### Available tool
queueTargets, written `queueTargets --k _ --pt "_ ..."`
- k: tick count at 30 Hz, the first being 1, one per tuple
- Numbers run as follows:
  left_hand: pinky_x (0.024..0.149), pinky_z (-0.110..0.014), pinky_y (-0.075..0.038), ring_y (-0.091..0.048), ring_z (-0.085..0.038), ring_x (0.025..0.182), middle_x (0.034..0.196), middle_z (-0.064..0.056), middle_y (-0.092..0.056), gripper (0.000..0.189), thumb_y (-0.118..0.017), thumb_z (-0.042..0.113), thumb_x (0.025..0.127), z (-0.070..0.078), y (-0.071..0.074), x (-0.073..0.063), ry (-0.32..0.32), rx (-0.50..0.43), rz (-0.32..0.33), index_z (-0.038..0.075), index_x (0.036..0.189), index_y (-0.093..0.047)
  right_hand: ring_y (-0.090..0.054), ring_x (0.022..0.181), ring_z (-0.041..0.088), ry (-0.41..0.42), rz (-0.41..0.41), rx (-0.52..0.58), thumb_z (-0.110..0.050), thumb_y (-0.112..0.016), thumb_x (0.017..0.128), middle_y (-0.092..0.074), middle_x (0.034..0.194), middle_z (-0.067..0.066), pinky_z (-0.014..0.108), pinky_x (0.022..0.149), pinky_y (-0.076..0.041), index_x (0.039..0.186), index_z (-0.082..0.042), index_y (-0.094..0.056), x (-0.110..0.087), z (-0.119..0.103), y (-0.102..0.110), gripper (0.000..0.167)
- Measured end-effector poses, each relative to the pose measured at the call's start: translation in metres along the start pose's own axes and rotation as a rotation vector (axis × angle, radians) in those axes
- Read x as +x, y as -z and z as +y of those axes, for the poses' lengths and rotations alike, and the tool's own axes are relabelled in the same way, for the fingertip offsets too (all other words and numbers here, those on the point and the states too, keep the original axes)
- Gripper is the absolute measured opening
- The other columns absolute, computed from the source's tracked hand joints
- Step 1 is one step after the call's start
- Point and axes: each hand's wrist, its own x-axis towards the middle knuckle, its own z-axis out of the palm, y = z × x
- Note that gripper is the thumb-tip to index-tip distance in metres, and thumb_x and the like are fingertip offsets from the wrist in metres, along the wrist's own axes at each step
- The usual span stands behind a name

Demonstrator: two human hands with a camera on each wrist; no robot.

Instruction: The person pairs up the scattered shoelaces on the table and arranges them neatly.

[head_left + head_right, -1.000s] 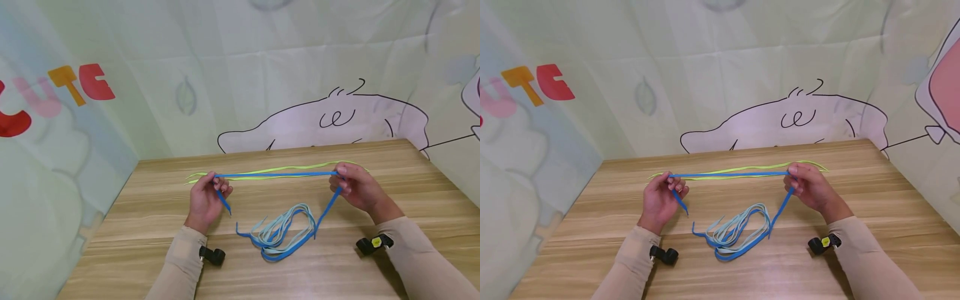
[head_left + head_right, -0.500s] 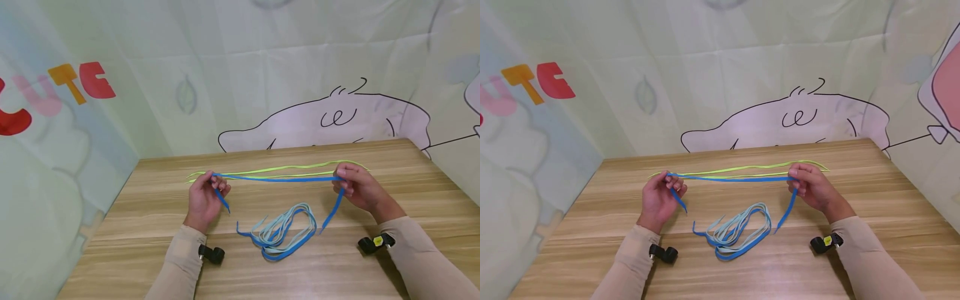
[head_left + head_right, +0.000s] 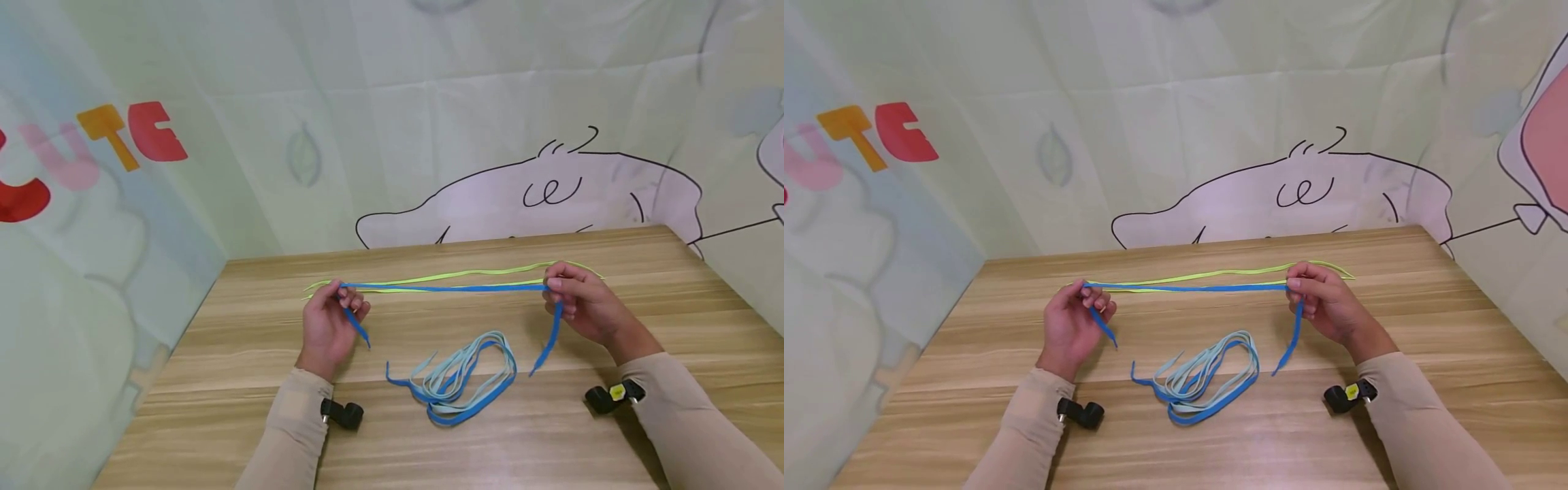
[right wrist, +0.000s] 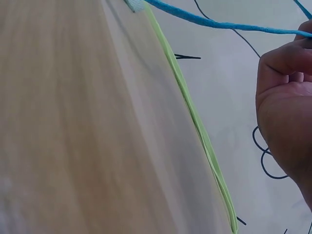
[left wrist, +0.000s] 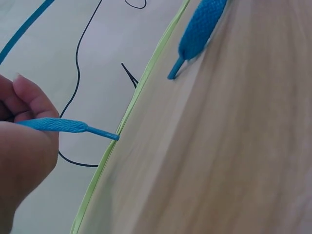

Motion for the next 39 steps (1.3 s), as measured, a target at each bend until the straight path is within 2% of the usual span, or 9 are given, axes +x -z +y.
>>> queueTargets --k 5,12,15,20,25,32,39 --pt "0.072 -0.030 -0.043 -0.049 -0.015 0.064 0.064 0.003 -0.046 0.042 -0.035 0.020 0.107 0.002 0.002 0.001 -0.008 -0.023 0.019 0.012 0.071 -0.054 -0.024 0.059 0.019 -0.019 0.056 0.004 0.005 -0.027 0.105 -0.064 0.083 0.002 0.024 0.051 -0.026 0.107 -0.004 -0.062 -0.001 -0.002 0.000 0.036" --pt "0.073 -0.031 -0.043 -0.048 -0.015 0.064 0.065 0.002 -0.047 0.041 -0.036 0.021 0.107 0.005 0.006 0.000 0.001 0.000 0.096 0.012 0.072 -0.053 -0.025 0.057 0.016 -0.049 0.158 0.009 0.005 -0.023 0.106 -0.066 0.080 0.003 0.021 0.048 -0.026 0.100 -0.005 -0.063 -0.002 -0.003 0.003 0.041" --pt "0.076 -0.031 -0.045 -0.049 -0.015 0.066 0.066 0.002 -0.048 0.040 -0.036 0.022 0.108 0.009 0.009 0.000 0.028 0.044 0.104 0.012 0.074 -0.054 -0.031 0.054 0.013 -0.075 0.244 -0.049 0.002 -0.030 0.106 -0.066 0.079 0.002 0.018 0.047 -0.031 0.098 -0.007 -0.064 -0.003 -0.005 0.004 0.036" --pt "0.080 -0.031 -0.048 -0.053 -0.017 0.070 0.068 0.001 -0.051 0.036 -0.041 0.021 0.108 0.017 0.011 0.000 0.088 0.136 0.068 0.009 0.078 -0.057 -0.043 0.054 0.006 -0.116 0.383 -0.147 -0.002 -0.044 0.105 -0.065 0.078 0.000 0.015 0.047 -0.035 0.096 -0.009 -0.065 -0.006 -0.012 0.007 0.024" --pt "0.082 -0.032 -0.051 -0.057 -0.017 0.072 0.069 0.000 -0.055 0.035 -0.045 0.021 0.108 0.022 0.015 0.000 0.112 0.208 0.054 0.009 0.079 -0.062 -0.045 0.051 0.005 -0.121 0.424 -0.142 -0.002 -0.046 0.105 -0.065 0.079 0.001 0.015 0.046 -0.036 0.097 -0.009 -0.065 -0.009 -0.017 0.012 0.022" --pt "0.080 -0.031 -0.051 -0.056 -0.016 0.069 0.069 0.001 -0.055 0.033 -0.049 0.021 0.107 0.029 0.020 0.002 0.139 0.276 0.112 0.010 0.079 -0.061 -0.046 0.051 0.006 -0.085 0.487 -0.174 0.000 -0.054 0.102 -0.067 0.079 0.002 0.016 0.044 -0.036 0.097 -0.009 -0.067 -0.013 -0.022 0.018 0.017" --pt "0.076 -0.028 -0.052 -0.057 -0.014 0.068 0.067 0.002 -0.055 0.029 -0.059 0.027 0.103 0.036 0.025 0.004 0.144 0.329 0.185 0.010 0.078 -0.061 -0.053 0.054 0.008 -0.076 0.564 -0.256 -0.004 -0.064 0.098 -0.068 0.080 0.003 0.018 0.047 -0.045 0.096 -0.008 -0.069 -0.014 -0.021 0.024 0.007"
